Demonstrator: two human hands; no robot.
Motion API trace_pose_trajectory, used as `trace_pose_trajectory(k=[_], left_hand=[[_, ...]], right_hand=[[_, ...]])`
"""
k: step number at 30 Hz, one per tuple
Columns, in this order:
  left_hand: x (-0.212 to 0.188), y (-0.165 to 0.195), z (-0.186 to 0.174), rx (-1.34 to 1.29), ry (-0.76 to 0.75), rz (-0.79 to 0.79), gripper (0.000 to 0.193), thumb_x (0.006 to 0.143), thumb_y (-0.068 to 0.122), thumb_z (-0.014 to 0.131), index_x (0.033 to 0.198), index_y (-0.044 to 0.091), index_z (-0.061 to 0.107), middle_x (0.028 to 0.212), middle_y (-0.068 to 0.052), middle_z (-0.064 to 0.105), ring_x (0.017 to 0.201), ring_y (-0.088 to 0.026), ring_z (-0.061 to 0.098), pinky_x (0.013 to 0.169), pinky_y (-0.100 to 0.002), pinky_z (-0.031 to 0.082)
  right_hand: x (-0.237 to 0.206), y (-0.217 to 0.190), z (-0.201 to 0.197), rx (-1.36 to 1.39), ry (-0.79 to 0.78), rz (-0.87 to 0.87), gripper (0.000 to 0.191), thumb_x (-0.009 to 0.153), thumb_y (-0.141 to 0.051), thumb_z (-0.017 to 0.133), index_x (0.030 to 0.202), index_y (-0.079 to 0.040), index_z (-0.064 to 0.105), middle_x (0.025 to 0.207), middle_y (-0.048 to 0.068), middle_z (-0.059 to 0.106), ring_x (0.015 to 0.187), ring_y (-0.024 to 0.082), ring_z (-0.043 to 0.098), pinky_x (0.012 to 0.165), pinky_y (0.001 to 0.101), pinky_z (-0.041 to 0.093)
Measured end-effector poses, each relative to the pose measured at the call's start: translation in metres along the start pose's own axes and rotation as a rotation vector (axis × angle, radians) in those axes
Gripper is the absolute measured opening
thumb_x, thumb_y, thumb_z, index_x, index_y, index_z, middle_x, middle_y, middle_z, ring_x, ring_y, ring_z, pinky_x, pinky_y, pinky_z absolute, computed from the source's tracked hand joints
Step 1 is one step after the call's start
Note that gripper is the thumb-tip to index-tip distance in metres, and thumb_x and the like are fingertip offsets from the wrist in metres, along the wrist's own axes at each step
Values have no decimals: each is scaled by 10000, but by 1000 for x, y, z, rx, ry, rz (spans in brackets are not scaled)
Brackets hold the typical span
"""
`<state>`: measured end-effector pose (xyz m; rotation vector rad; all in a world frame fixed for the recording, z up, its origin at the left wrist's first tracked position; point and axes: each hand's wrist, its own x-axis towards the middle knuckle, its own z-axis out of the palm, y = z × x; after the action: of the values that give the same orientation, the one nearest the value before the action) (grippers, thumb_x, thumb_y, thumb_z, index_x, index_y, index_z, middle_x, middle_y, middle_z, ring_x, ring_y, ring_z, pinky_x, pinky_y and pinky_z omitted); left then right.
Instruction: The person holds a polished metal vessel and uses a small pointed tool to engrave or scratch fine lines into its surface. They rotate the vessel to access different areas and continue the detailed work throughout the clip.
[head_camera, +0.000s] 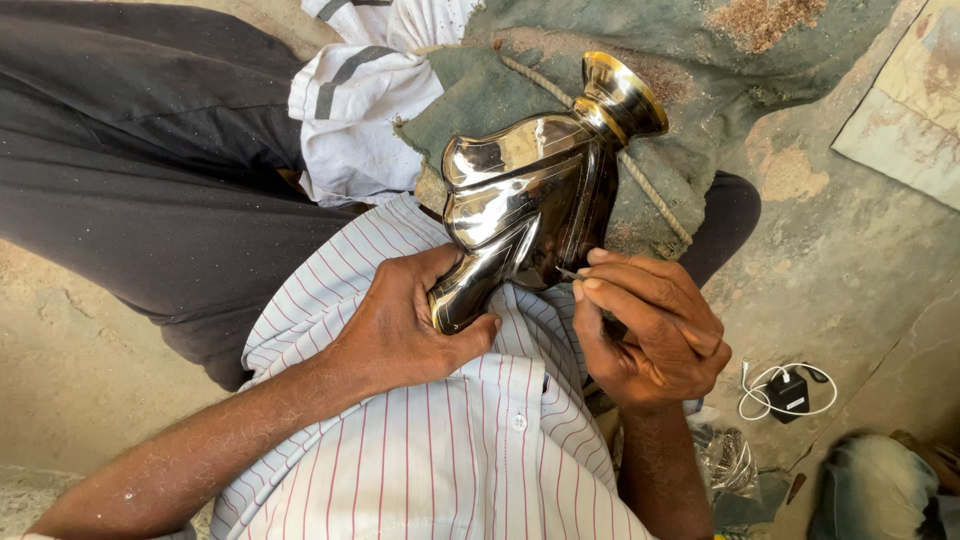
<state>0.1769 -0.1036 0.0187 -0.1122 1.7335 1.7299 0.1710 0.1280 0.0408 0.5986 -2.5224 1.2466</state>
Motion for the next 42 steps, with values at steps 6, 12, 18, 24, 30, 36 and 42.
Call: trace_pose_trajectory(k=[6, 12, 18, 24, 30, 36, 42], left_hand=[[0, -1, 1, 2, 5, 12, 217, 778, 111, 774, 926, -15, 680, 620, 19, 612, 524, -36, 559, 430, -217, 436], [0, -2, 3, 11, 21, 38, 213, 775, 108, 766, 924, -16, 676, 632, 18, 611, 541, -41, 561, 448, -221, 443], [-1, -4, 4, 10, 30, 51, 229, 773, 101, 762, 952, -16, 680, 644, 18, 614, 562, -37, 555, 463, -221, 439], [0, -3, 5, -15, 47, 13, 215, 775, 102, 779, 922, -23, 684, 664, -3, 622, 592, -52, 552, 485, -238, 443], [9, -4, -1, 117, -34, 6, 354, 766, 204, 862, 961, -23, 672, 690, -44, 661, 609, -97, 613, 506, -264, 514], [12, -4, -7, 95, -271, -79, 622, 810, 325, 828, 1224, -49, 553, 819, -99, 708, 754, -150, 688, 650, -303, 592], [22, -1, -16, 187, -500, -93, 812, 901, 493, 665, 1413, -62, 364, 1106, -222, 648, 1046, -272, 681, 855, -390, 588]], right_hand=[[-6, 0, -2, 7, -15, 8, 225, 875, 77, 782, 1047, -26, 680, 1007, 134, 729, 1003, 266, 748, 822, 323, 668], [-10, -5, -1, -42, -22, -8, 239, 867, 85, 796, 1035, -37, 677, 1015, 132, 731, 1013, 277, 748, 864, 347, 667], [-9, -2, -2, -37, -28, -63, 246, 826, 93, 785, 1012, -22, 671, 991, 129, 733, 986, 279, 750, 854, 359, 652], [-15, -3, -2, -69, -20, -74, 211, 858, 71, 777, 1014, -17, 665, 1006, 139, 734, 999, 278, 751, 852, 359, 668], [-3, 19, 12, 115, 241, 177, 149, 936, 77, 742, 1026, -31, 691, 1009, 147, 764, 895, 184, 780, 689, 226, 653], [31, 28, 10, -5, 222, 223, 193, 943, 117, 792, 1077, 12, 700, 1056, 133, 762, 857, 116, 741, 719, 185, 590], [62, 12, 9, -33, 164, 207, 207, 936, 121, 807, 1085, 24, 701, 1031, 127, 760, 870, 136, 746, 764, 216, 604]])
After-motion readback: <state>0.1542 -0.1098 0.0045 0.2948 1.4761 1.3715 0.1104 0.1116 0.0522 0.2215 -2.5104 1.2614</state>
